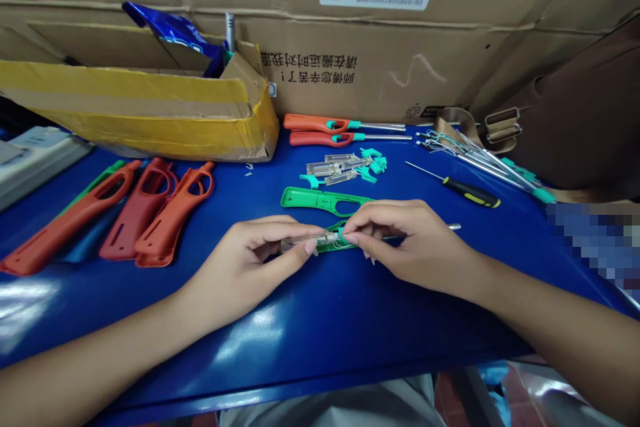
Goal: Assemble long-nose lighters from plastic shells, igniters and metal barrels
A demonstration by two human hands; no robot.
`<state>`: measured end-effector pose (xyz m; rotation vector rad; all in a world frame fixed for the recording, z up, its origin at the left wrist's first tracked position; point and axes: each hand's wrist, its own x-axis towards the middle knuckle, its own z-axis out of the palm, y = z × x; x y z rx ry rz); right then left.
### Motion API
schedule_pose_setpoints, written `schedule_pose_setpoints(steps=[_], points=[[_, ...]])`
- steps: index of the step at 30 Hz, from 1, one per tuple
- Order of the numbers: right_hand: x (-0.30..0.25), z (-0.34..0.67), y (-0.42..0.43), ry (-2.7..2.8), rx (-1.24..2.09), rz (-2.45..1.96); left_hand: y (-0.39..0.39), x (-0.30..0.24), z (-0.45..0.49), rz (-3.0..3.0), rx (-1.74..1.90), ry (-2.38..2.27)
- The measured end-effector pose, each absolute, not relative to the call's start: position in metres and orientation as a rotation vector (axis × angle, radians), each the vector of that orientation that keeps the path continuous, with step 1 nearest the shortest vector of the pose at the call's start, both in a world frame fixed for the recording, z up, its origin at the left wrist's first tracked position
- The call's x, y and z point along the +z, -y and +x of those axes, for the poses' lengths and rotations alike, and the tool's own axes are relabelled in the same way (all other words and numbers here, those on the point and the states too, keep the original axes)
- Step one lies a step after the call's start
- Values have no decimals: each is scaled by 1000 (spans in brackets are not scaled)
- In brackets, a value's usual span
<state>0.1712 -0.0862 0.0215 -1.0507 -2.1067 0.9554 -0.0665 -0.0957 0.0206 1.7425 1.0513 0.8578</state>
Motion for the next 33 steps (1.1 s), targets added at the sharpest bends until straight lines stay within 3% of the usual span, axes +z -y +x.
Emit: schedule_pose_setpoints(steps=[33], points=[[19,173,86,2248,784,-915,99,22,-65,1742,823,-1042]])
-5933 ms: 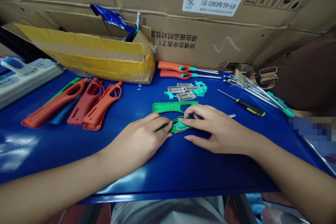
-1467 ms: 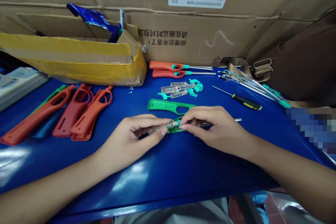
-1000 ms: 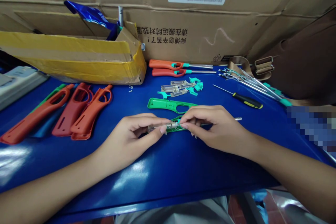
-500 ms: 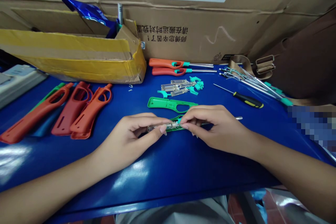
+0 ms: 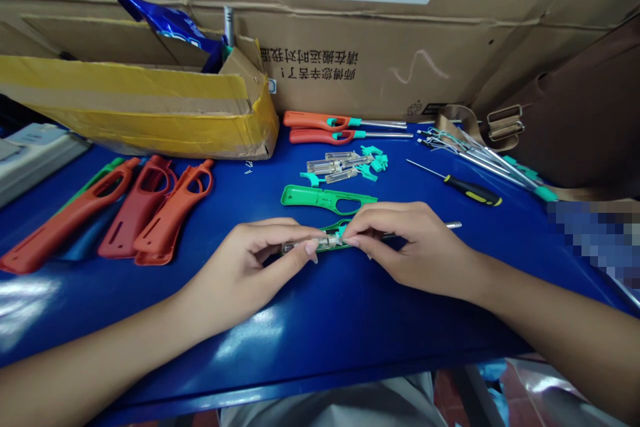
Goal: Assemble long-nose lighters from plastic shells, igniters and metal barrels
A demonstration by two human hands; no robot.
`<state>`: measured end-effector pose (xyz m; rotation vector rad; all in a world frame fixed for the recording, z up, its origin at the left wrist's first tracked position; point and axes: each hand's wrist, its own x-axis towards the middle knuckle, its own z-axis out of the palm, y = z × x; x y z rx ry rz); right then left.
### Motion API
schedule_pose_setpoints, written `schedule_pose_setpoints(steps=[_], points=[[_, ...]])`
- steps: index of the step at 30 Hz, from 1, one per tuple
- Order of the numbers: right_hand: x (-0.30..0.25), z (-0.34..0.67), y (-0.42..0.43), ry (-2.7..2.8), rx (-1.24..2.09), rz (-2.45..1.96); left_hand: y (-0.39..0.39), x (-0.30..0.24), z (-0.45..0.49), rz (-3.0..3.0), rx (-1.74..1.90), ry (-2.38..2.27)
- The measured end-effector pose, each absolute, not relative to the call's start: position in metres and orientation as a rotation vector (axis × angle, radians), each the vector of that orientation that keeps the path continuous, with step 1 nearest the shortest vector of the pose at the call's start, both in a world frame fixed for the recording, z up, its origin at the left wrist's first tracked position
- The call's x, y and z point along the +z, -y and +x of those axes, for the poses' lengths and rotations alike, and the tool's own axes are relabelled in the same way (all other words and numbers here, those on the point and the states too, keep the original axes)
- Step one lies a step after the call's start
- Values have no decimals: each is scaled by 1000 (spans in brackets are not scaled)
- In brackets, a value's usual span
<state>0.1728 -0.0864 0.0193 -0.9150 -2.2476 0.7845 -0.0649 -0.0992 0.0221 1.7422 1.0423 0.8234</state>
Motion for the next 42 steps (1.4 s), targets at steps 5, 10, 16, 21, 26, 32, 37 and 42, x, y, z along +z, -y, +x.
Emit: schedule_pose_setpoints(steps=[5,10,16,21,26,32,37,42], points=[[15,172,87,2242,776,-896,100,23,-65,1735,826,-1047],[15,172,88,2267,725,-857,101,22,-67,1782,801,-1047],[17,173,88,2279,731,-836,101,21,-69,1813,791,-1020],[15,173,89,2279,744,-816,101,22,-69,1819,782,-1007],[16,172,89,2261,753,-810,101,22,-69,1823,797,-989],[16,171,88,2220,746,-905,99,24,-71,1809,827,-1031],[13,171,86,2201,736,-829,99,23,-71,1742,815,-1040],[12,171,86,2210,746,-779,99,23,-71,1738,797,-1036]])
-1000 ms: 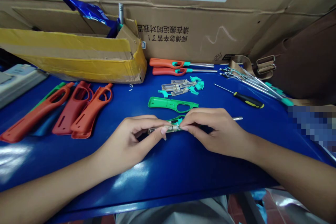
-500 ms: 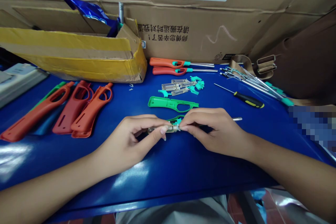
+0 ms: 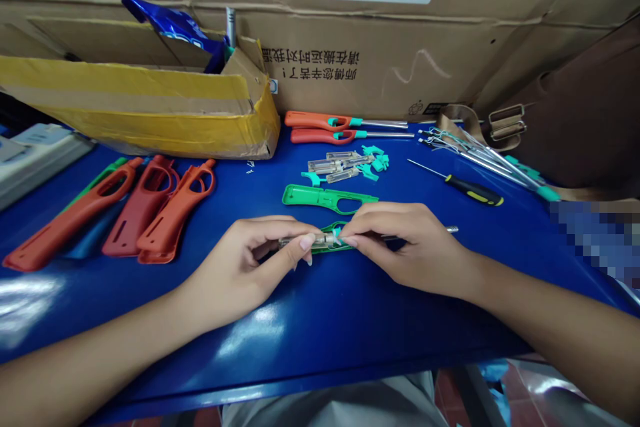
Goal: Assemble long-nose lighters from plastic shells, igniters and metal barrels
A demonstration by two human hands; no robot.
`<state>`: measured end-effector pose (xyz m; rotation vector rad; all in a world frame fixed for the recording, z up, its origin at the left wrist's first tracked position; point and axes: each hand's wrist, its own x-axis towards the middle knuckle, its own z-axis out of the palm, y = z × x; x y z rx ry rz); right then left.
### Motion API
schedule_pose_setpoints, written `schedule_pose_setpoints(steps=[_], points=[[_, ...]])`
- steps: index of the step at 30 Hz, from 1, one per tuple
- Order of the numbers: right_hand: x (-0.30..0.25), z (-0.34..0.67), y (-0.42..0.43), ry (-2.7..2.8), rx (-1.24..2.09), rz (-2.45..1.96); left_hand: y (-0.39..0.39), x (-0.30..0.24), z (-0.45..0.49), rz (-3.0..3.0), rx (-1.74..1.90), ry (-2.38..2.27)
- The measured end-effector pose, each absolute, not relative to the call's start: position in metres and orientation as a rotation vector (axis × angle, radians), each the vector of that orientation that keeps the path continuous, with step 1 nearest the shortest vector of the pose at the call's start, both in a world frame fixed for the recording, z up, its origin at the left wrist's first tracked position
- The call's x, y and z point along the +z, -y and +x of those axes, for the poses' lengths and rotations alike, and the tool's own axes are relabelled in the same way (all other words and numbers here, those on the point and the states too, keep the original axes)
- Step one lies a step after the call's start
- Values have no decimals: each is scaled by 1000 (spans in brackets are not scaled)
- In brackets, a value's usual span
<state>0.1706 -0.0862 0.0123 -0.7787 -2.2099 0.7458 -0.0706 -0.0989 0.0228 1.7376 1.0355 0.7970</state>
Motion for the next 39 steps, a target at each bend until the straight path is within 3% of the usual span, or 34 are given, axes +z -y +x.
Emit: schedule_pose_setpoints(steps=[18,39], points=[[14,171,86,2282,747,-662,98,19,-73,1797,756,-950],[9,167,86,2157,799,-817,99,23,-69,1789,819,-1008]])
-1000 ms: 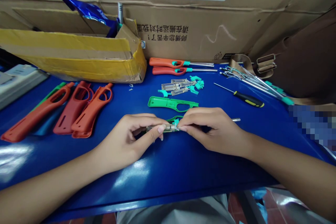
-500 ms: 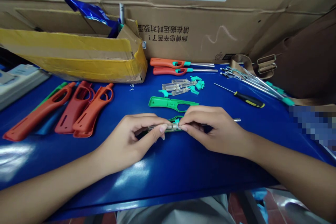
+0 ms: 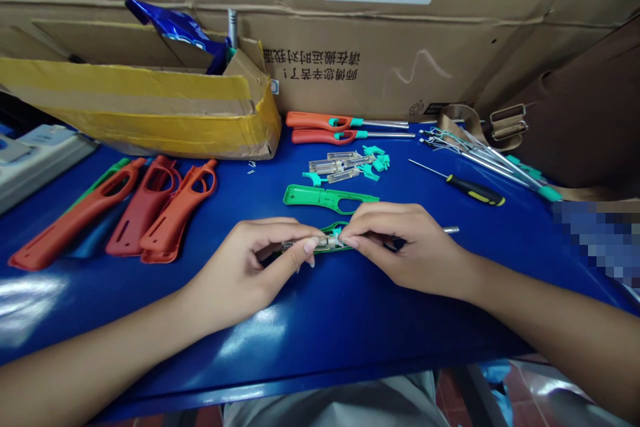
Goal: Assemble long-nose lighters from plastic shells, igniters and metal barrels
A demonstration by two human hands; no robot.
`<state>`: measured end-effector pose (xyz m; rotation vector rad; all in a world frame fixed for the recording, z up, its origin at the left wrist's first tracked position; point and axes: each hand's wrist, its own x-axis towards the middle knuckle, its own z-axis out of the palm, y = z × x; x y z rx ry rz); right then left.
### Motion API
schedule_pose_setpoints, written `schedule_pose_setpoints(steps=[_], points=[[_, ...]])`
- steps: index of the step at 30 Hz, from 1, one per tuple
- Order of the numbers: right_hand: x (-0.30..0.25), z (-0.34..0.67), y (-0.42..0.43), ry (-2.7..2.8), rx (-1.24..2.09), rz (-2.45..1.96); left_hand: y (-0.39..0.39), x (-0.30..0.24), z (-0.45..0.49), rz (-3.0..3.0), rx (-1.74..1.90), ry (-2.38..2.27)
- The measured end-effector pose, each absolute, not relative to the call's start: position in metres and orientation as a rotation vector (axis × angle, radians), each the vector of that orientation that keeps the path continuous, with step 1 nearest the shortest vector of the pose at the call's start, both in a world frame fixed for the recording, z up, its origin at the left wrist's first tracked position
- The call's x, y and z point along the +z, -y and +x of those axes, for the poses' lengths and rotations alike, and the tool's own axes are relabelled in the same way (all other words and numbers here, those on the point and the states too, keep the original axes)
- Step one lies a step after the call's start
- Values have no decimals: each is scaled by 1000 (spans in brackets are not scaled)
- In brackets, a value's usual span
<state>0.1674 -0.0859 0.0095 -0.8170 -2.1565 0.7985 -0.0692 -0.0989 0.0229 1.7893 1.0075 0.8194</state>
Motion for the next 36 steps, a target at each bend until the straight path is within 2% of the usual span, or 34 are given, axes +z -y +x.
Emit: schedule_pose_setpoints(steps=[36], points=[[12,167,88,2124,772,-830,101,21,-68,1722,817,-1014]])
